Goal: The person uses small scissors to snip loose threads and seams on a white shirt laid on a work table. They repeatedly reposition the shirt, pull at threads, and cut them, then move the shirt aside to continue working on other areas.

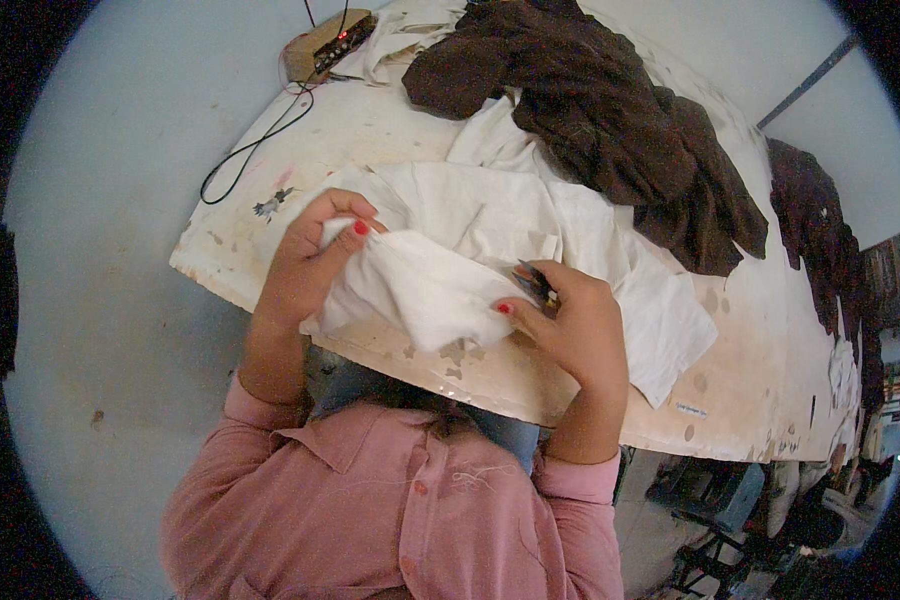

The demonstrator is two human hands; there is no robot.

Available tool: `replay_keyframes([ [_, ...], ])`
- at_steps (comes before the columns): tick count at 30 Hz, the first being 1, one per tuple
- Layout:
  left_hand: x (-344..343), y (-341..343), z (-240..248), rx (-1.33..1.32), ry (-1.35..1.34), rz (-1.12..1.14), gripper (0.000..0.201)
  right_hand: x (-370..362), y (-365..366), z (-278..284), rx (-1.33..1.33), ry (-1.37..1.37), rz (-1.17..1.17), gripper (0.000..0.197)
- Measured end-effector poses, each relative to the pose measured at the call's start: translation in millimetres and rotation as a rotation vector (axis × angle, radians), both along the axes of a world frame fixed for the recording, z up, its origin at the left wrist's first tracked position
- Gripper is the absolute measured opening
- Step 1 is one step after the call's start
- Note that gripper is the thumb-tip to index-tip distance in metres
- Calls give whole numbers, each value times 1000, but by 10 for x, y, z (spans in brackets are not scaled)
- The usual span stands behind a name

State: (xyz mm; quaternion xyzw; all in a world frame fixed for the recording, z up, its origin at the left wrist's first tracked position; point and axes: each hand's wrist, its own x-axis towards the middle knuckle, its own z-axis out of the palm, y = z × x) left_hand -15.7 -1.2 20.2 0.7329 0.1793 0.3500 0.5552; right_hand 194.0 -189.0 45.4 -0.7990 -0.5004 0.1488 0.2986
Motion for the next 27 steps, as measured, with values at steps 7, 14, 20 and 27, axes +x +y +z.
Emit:
replay_keyframes([
  [7, 15, 291, 54, 280, 158, 397, 14, 183, -167, -141, 94, 161, 36, 25],
  [14, 433, -209, 232, 868, 165, 64, 40, 3, -108, -16, 216, 711, 106, 16],
  [20, 434, 87, 352, 538, 278, -444, 34, 151, -313, -1, 340, 778, 158, 20],
  [27, 341, 86, 360, -10, 313, -671, 22, 177, -294, -48, 363, 680, 145, 20],
])
